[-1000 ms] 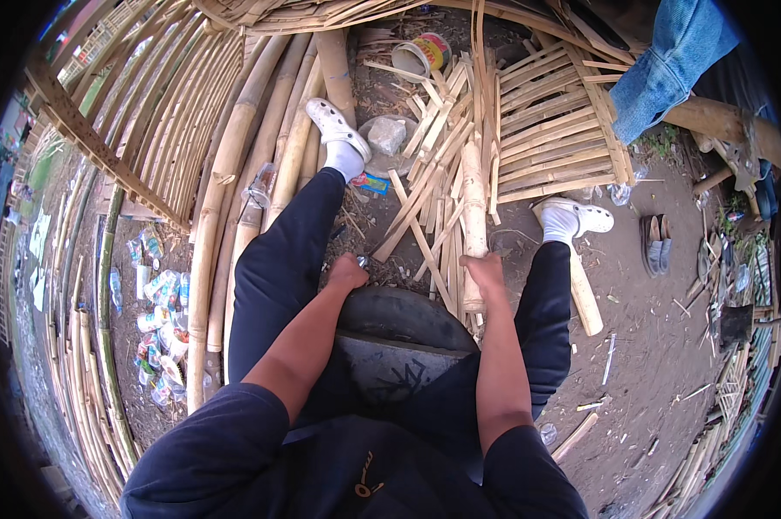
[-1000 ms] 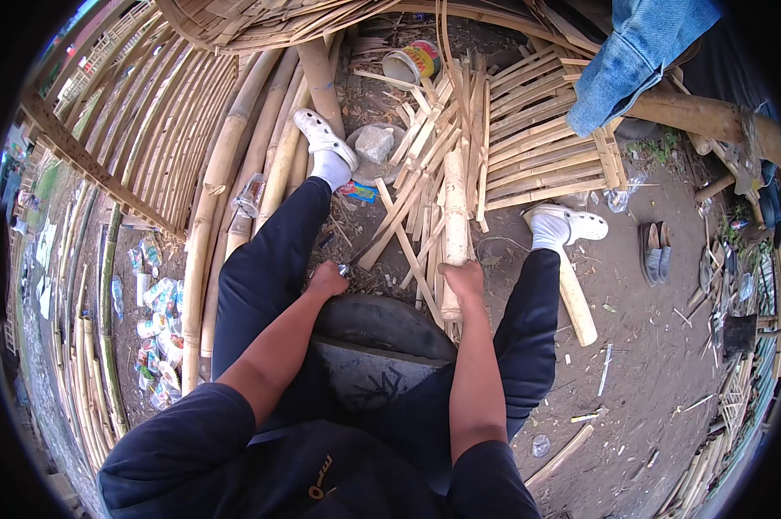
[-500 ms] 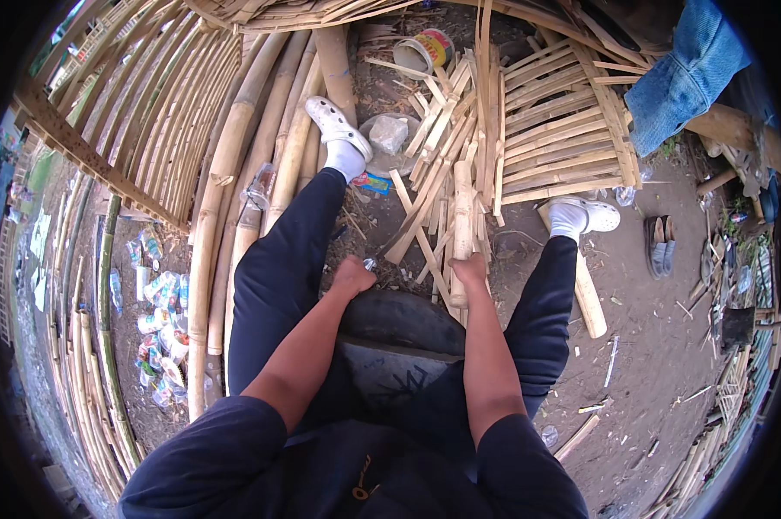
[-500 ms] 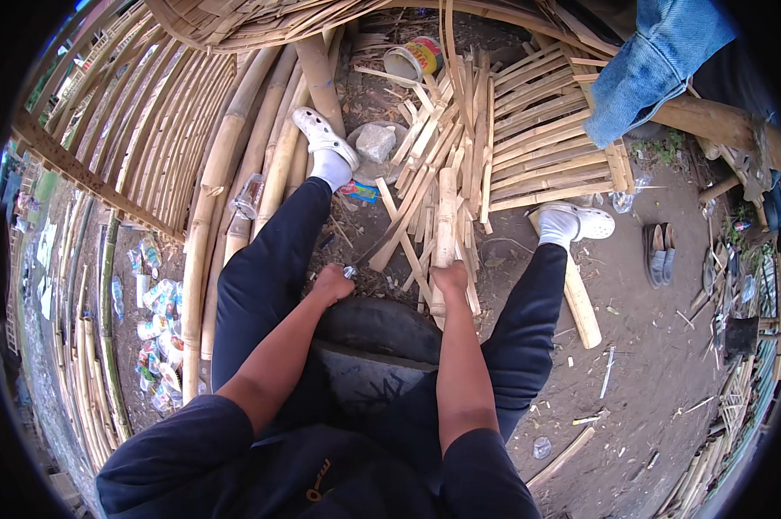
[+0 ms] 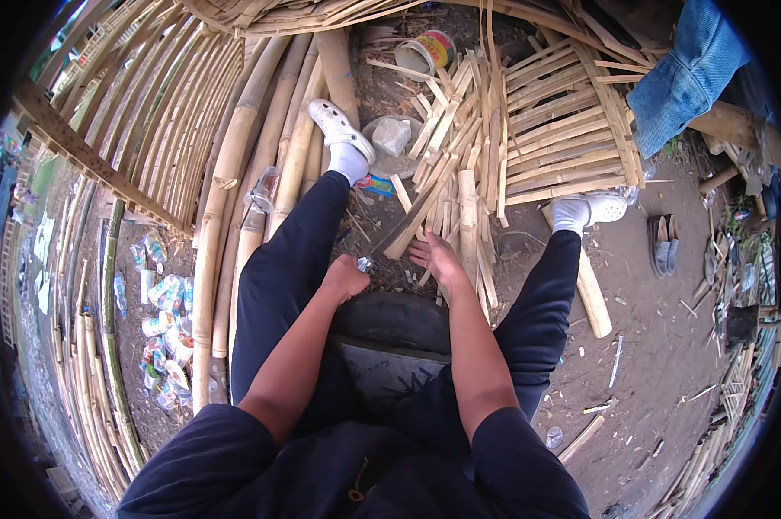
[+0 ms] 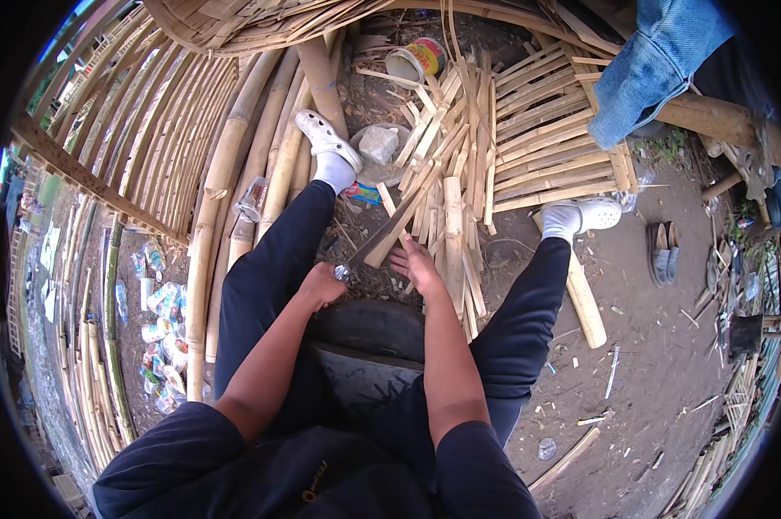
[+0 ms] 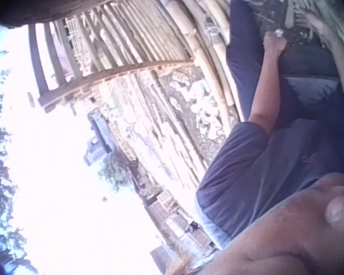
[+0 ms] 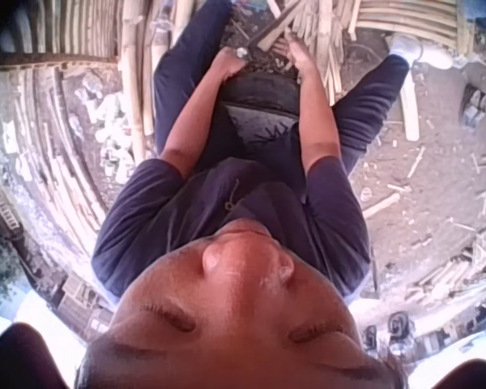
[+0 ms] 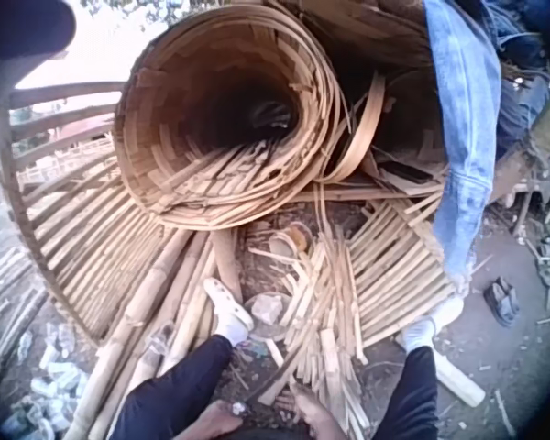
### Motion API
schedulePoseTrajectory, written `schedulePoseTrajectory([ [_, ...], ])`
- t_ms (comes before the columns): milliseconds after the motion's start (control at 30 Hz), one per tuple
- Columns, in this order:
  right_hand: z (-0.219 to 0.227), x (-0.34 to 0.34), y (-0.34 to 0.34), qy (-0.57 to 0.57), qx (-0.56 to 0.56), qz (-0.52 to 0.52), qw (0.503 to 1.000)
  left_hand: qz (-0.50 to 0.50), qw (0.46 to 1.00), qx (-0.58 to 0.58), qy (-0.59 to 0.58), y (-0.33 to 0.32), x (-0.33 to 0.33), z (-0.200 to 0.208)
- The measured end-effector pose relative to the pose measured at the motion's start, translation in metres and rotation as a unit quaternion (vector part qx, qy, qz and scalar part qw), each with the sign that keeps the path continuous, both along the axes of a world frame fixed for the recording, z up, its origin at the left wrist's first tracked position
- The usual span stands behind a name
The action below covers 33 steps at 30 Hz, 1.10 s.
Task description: The person uses a knife to strip layers from a bamboo pole and then uses a smaller tool to clean the inner edges of the pole.
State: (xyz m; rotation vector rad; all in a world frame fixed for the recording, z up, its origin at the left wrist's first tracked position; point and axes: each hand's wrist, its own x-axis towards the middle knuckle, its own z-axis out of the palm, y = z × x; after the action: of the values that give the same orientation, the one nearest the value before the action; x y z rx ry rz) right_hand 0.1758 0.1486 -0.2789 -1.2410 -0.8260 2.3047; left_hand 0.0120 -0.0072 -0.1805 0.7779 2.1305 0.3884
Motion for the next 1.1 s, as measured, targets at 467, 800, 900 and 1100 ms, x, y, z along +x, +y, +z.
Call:
schedulePoseTrajectory([
  [467, 0.033, 0.002, -0.006, -0.164, 0.181, 0.000, 0.970, 0.128, 0.952, 0.080, -0.266, -0.013, -0.014, 0.059],
  [800, 0.091, 0.013, -0.035, -0.004, 0.137, 0.041, 0.990, 0.162, 0.920, 0.179, -0.309, 0.003, 0.017, 0.025],
  [900, 0.095, 0.023, -0.043, -0.016, 0.141, 0.037, 0.989, 0.149, 0.916, 0.185, -0.324, 0.005, 0.028, 0.024],
  [1100, 0.106, 0.032, -0.059, -0.037, 0.164, 0.066, 0.984, 0.146, 0.907, 0.196, -0.343, 0.004, 0.040, 0.021],
])
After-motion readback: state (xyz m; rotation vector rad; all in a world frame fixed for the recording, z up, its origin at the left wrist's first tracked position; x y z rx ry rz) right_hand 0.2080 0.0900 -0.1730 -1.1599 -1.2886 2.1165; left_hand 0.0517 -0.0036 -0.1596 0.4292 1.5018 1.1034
